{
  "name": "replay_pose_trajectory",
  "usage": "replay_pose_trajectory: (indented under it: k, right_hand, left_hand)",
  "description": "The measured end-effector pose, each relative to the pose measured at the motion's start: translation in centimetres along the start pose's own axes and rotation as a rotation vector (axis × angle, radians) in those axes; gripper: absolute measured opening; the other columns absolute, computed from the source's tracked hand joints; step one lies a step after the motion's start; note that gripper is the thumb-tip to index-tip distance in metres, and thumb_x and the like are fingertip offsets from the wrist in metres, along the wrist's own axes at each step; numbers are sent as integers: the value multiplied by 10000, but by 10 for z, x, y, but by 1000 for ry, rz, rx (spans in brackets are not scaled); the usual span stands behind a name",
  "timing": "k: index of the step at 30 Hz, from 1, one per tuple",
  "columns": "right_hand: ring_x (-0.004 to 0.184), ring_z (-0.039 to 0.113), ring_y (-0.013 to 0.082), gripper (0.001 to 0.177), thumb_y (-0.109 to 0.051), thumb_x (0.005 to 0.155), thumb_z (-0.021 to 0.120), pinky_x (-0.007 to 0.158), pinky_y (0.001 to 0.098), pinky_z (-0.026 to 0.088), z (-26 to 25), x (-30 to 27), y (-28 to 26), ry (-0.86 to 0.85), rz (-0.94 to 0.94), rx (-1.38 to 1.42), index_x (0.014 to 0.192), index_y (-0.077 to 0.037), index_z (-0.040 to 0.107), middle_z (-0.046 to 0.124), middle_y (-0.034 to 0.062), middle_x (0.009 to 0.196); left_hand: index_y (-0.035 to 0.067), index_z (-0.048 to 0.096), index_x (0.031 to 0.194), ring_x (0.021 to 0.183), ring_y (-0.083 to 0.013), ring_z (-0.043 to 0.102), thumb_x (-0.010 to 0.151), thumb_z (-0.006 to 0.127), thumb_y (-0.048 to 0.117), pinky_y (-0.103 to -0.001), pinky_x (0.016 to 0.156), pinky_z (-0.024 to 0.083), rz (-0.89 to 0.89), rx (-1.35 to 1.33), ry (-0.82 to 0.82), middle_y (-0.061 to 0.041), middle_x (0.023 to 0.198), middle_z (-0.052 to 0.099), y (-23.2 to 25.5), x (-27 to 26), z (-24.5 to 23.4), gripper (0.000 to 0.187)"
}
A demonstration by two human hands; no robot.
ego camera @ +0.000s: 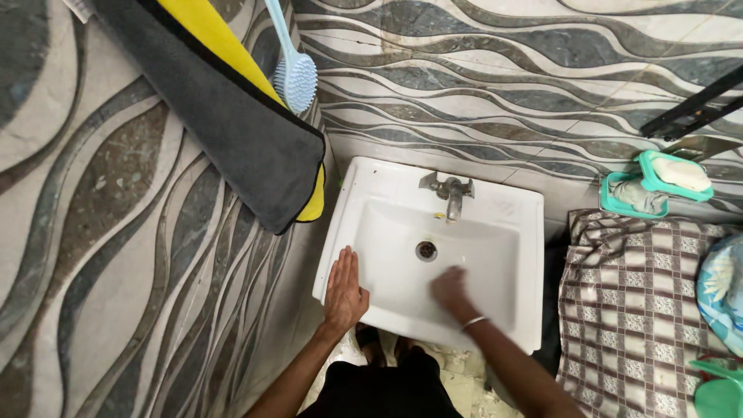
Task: The person washes a green plastic cup under running water, then uses a cloth to wipe the sink basin and faucet. They rinse the cloth and continue scrubbing the sink surface and faucet area repeatedly.
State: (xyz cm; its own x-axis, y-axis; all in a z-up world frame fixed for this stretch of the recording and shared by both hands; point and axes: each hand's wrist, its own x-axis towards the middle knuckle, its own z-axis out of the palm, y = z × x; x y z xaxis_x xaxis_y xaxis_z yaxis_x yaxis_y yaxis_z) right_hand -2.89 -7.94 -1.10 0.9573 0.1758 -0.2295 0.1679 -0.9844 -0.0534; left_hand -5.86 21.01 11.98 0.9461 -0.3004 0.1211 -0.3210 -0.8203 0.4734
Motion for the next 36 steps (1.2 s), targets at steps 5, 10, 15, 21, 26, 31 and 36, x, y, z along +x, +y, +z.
replay_pose_trajectory:
  k: [5,10,15,21,26,31,36]
  right_hand:
    - [1425,170,619,651,-315,940,468,1146,678,62,-17,26,46,-241,267,-348,1391,154,459,228,425,1531]
    - [1336,369,470,923,-533,760,652,1115,585,221,-5,74,-71,8,118,-65,1357,162,536,503,331,1429]
    - [1325,496,391,240,-204,914,615,1204,518,358,-15,40,-118,-99,-744,-162,1049,-31,714,724,127,1059]
    - [718,605,234,214,-100,936,701,617,358,503,-40,-47,-64,-362,160,1361,1112,19,721,667,214,900]
    - [1049,666,234,618,27,798,726,806,344,628,-58,-46,-45,211,146,1460,1376,-51,521,624,129,1280]
    - [1371,542,282,641,17,894,766,1022,340,568,-103,-77,-17,412,23,1651,1460,-55,473,529,118,1471]
    - [1411,518,263,615,-2,914,726,921,346,602,-172,-173,23,605,176,1470,1458,-80,449,496,93,1516]
  left_hand:
    - [-134,280,1510,1542,-372,195,751,601,69,-480,1250,148,13,11,8,-305,1631,220,2,1,0,848]
    - [-140,269,1521,1547,-379,179,770,575,72,-487,1252,137,17,19,-1,-306,1633,203,-2,-2,7,838]
    - [-133,310,1516,1553,-381,183,826,595,119,-494,1262,131,60,-10,43,-308,1633,215,-15,-7,21,787]
    - [-13,417,1498,1567,-400,132,927,652,322,-482,1245,152,-118,-333,-146,-268,1662,208,-16,7,70,702]
    - [98,468,1494,1380,-326,547,969,705,396,-428,1126,452,-130,-842,-199,-197,1472,571,38,44,122,649]
    - [141,576,1343,937,-205,646,971,667,196,-313,682,565,-419,-1384,-291,-115,1157,650,95,82,119,387]
    - [102,585,1157,1040,-215,697,977,584,133,-426,851,652,-395,-1653,-457,-40,1234,651,169,79,71,182]
